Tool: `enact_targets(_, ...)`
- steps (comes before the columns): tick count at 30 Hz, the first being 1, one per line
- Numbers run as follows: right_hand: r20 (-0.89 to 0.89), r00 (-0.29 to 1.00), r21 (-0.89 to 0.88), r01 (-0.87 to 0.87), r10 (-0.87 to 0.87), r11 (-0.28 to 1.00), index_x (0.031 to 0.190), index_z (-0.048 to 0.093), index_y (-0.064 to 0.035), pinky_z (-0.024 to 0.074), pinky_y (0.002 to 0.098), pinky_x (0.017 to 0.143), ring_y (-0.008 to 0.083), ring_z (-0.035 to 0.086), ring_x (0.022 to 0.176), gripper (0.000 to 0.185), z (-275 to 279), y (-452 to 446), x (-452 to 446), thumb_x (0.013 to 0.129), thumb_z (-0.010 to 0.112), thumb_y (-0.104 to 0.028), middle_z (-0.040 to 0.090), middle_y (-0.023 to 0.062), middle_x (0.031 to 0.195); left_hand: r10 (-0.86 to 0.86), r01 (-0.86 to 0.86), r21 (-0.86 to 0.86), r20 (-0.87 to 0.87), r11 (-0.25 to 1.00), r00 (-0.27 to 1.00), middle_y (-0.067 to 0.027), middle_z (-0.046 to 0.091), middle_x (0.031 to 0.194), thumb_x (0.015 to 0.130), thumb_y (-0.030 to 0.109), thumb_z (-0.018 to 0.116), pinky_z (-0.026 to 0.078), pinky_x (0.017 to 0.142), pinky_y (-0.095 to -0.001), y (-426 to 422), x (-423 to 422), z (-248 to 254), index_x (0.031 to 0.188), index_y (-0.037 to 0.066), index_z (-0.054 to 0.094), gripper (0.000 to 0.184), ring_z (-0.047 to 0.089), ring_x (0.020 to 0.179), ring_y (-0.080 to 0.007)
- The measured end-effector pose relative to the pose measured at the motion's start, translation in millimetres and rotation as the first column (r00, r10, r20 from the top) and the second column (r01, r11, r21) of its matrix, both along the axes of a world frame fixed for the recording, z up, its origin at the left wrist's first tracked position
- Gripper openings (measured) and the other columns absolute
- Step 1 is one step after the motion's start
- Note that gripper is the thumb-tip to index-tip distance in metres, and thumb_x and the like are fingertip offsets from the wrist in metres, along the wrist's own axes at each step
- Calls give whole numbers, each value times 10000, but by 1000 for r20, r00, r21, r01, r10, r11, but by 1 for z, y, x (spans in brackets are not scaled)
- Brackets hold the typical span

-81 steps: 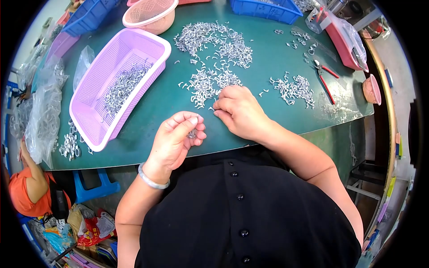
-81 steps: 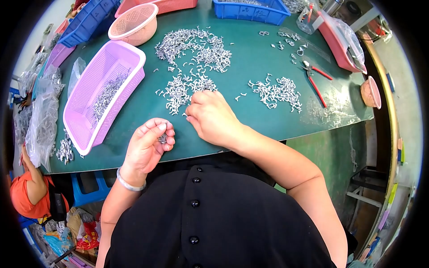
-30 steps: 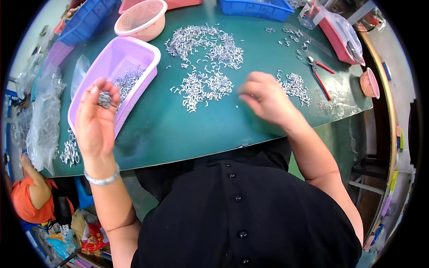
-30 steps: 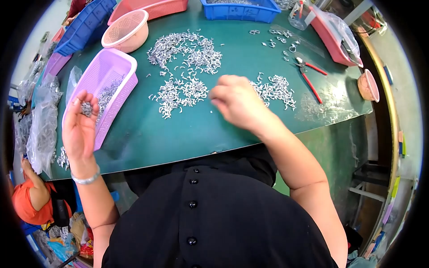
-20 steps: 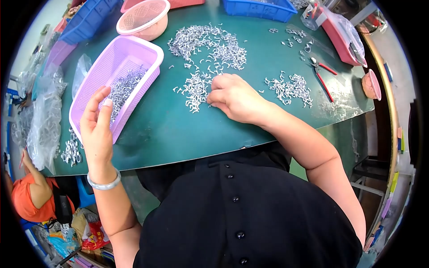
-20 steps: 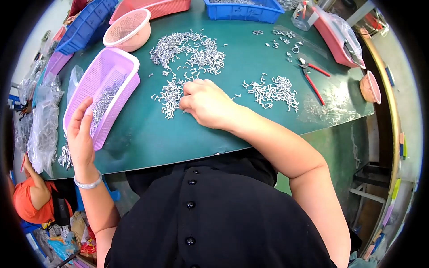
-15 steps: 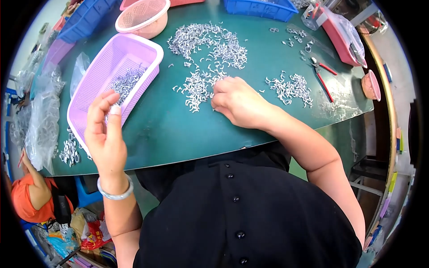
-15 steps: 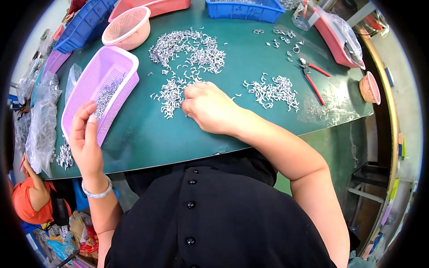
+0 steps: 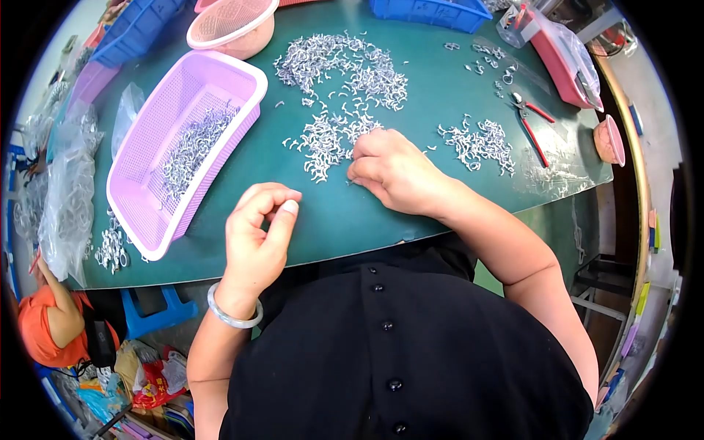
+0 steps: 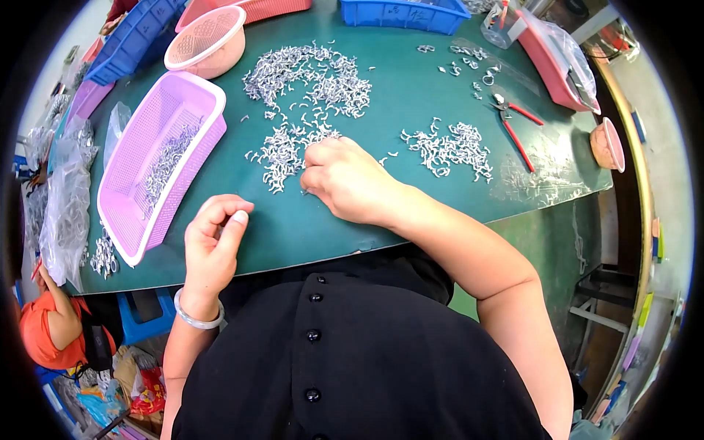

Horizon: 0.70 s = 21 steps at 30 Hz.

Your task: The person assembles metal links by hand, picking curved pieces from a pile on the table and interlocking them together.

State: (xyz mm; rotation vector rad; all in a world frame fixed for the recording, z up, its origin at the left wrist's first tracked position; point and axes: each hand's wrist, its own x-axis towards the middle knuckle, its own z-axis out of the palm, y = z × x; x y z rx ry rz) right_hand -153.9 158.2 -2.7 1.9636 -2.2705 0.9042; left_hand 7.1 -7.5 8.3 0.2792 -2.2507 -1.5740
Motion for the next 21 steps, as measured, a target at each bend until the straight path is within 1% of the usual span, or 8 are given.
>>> enact_targets(5, -22, 1000, -22, -2, 2, 1000, 703, 567, -52, 377, 344, 695, 240, 496, 774, 35, -1, 0, 5, 711, 564, -87, 505, 65, 785, -54, 46, 69, 115, 997, 992, -28, 553, 819, 802, 22, 541, 389, 562, -186, 8, -3, 0, 832, -25, 600, 81, 458, 609, -48)
enact_targets(8, -10, 1000, -49, -7, 7, 999, 781, 556, -47, 392, 364, 705, 262, 491, 790, 104, 0, 1, 6, 687, 601, -37, 496, 76, 814, -66, 44, 152, 143, 987, 987, -19, 561, 819, 820, 54, 541, 396, 564, -183, 11, -5, -5, 851, -18, 603, 100, 479, 621, -48)
enact_targets(9, -18, 1000, -96, -20, 18, 995, 782, 553, -44, 392, 362, 698, 261, 490, 779, 119, 1, 1, 7, 677, 609, -34, 494, 79, 814, -69, 40, 186, 150, 982, 986, -16, 565, 818, 828, 69, 540, 400, 566, -183, 12, -6, -6, 861, -13, 605, 110, 488, 627, -49)
enact_targets(12, -51, 997, -217, -62, 52, 974, 784, 547, -35, 394, 356, 673, 259, 485, 743, 161, 7, -1, 14, 646, 631, -27, 490, 84, 813, -199, 18, 535, 283, 844, 938, -21, 586, 812, 857, 124, 528, 419, 572, -188, 18, -11, 2, 902, -4, 601, 154, 519, 655, -59)
enact_targets(15, -86, 995, -273, -79, 57, 959, 789, 546, -29, 391, 349, 663, 251, 479, 730, 191, 9, -1, 22, 623, 639, -42, 485, 84, 809, -277, 33, 658, 271, 753, 922, -35, 602, 804, 874, 157, 517, 435, 574, -198, 27, -15, 1, 932, -2, 592, 185, 535, 664, -73)
enact_targets(17, -85, 995, -282, -71, 49, 957, 800, 547, -33, 383, 348, 684, 243, 472, 754, 207, 8, -1, 25, 616, 630, -78, 474, 80, 802, -271, 40, 693, 228, 720, 935, -46, 604, 810, 876, 147, 516, 437, 574, -199, 29, -15, -3, 922, -13, 588, 182, 538, 666, -77)
enact_targets(18, -66, 996, -275, -76, 61, 958, 817, 554, -32, 386, 353, 686, 249, 483, 762, 199, 9, 0, 24, 641, 633, -79, 489, 81, 816, -267, 39, 699, 220, 714, 938, -46, 604, 809, 876, 144, 516, 437, 575, -199, 30, -15, -4, 921, -12, 589, 177, 538, 666, -77)
enact_targets(21, 35, 999, -305, 0, 11, 952, 820, 562, -35, 388, 351, 703, 253, 493, 776, 166, 10, 1, 15, 676, 632, -80, 503, 78, 830, -253, 22, 690, 236, 723, 938, -47, 603, 805, 873, 134, 521, 439, 578, -199, 28, -14, -4, 917, -8, 593, 165, 540, 666, -78)
